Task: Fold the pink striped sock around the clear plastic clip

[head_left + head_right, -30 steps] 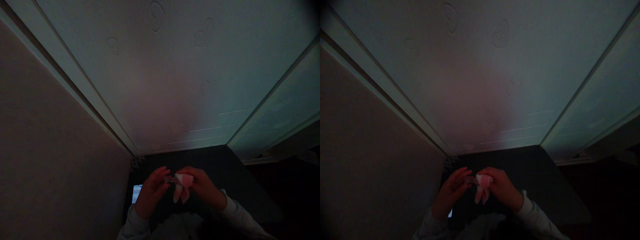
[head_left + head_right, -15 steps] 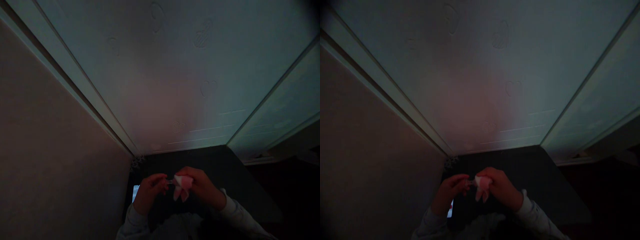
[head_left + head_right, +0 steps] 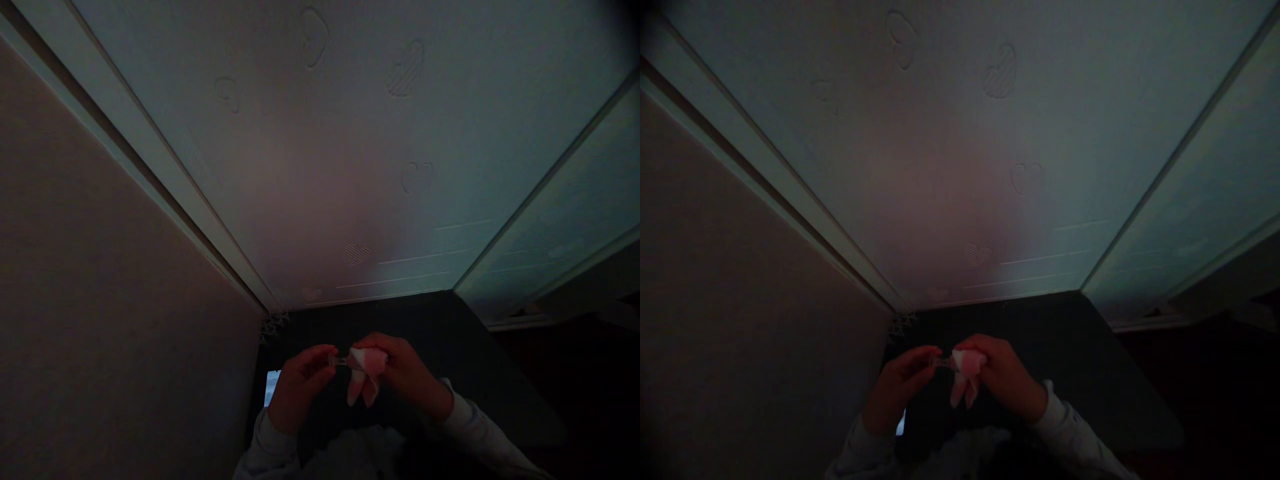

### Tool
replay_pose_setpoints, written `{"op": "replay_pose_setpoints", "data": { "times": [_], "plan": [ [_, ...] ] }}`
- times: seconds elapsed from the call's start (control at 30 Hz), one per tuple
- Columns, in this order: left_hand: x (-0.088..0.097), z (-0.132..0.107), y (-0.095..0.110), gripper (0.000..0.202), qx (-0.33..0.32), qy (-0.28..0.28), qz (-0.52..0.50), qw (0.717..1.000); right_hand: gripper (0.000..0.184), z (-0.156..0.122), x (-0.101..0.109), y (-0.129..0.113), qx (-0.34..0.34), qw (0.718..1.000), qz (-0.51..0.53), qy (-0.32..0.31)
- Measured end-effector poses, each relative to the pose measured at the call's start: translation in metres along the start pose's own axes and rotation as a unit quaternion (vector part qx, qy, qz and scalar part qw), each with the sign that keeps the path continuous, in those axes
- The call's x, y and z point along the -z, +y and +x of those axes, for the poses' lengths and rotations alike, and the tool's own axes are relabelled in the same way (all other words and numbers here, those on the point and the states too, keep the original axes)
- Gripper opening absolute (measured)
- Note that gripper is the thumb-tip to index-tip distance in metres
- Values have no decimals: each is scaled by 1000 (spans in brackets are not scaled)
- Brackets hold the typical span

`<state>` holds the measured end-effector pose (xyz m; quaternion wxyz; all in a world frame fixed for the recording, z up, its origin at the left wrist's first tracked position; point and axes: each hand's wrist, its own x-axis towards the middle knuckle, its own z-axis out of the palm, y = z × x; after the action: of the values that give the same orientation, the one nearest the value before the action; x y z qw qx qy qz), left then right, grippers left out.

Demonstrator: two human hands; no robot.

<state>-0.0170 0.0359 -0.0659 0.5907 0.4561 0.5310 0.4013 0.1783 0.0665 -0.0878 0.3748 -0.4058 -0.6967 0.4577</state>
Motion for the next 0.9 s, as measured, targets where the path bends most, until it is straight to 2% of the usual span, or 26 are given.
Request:
{"op": "replay_pose_setpoints", "data": {
  "times": [0.27,0.43,0.6,0.7,0.8,0.9],
  "plan": [
    [-1,-2,-2,32,-21,1,23,1000,15,-1,0,1,-42,998,41,-5],
    [0,-2,-6,30,-56,3,51,997,15,1,0,-1,-71,994,86,-9],
    [2,-2,-10,23,-102,11,130,986,10,6,-1,1,-133,983,124,-8],
    [2,-1,-12,20,-125,11,173,977,11,8,-1,3,-145,977,151,-26],
    [1,-1,-14,25,-126,12,157,980,12,8,-2,3,-145,973,175,-28],
    [-1,-1,-15,41,-111,22,84,990,8,8,-2,1,-142,978,155,-15]
  ]
}}
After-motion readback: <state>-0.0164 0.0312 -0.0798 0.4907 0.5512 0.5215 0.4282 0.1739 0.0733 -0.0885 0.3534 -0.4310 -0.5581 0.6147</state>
